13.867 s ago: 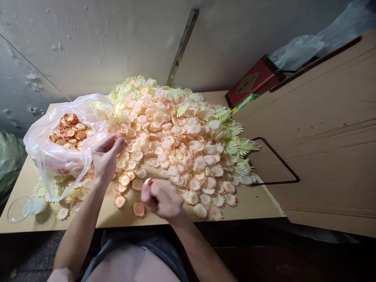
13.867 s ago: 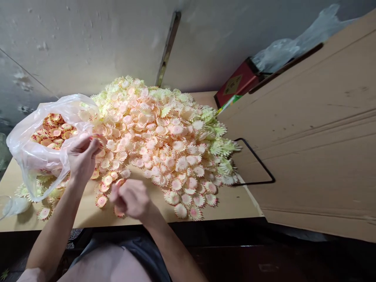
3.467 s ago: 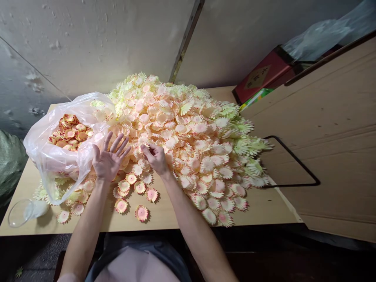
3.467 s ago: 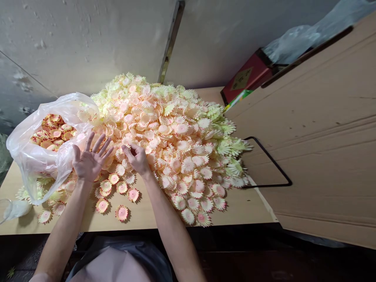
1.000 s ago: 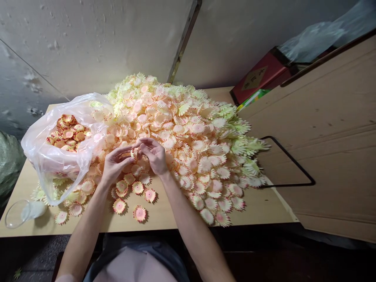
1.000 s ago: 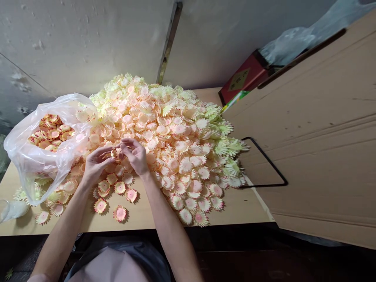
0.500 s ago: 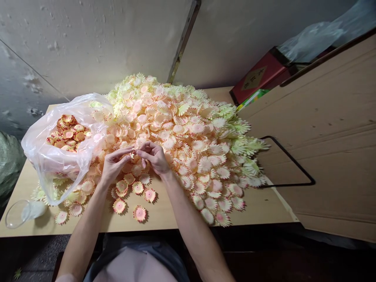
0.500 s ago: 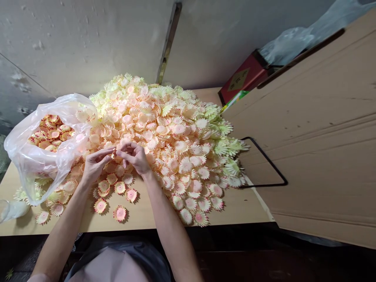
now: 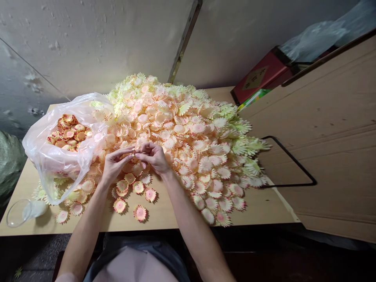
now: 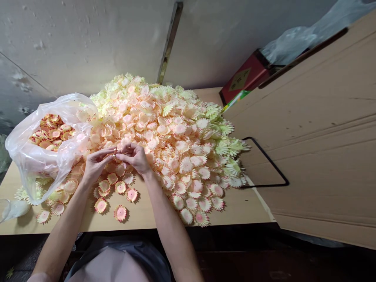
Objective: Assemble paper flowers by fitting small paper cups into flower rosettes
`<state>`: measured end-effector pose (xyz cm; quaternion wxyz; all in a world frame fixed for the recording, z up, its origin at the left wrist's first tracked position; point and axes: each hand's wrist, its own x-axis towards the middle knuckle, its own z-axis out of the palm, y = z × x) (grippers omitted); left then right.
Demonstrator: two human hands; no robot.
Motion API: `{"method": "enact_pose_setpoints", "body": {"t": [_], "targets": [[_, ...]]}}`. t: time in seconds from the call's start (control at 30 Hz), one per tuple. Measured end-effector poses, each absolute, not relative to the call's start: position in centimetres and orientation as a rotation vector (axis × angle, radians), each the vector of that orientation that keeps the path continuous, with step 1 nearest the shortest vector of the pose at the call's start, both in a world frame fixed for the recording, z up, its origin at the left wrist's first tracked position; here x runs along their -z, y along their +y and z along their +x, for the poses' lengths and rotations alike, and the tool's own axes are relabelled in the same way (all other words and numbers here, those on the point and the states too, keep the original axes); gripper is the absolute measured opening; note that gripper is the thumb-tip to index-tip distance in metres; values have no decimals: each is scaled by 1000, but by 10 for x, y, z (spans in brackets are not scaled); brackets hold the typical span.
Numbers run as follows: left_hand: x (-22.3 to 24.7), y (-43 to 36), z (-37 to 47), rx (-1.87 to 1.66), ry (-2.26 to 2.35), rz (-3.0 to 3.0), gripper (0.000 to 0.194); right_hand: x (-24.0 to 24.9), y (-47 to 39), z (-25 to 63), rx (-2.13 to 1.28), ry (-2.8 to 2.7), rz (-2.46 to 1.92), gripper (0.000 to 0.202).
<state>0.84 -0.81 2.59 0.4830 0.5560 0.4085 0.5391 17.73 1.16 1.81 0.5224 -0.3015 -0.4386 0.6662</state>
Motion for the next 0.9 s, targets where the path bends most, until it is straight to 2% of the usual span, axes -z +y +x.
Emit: {"method": "enact_pose_setpoints", "body": {"t": [0.2, 0.37, 0.9], "targets": [[-26, -10, 10, -1292, 1013, 1264, 32, -15, 13, 178, -1584, -1048, -718, 36], [-23, -9, 9, -1258, 1080, 1254, 23, -13, 13, 178, -1590, -1042, -740, 38], [-25, -4, 6, -1410, 921, 955, 25, -18, 20, 183, -1483, -824, -771, 36]]}}
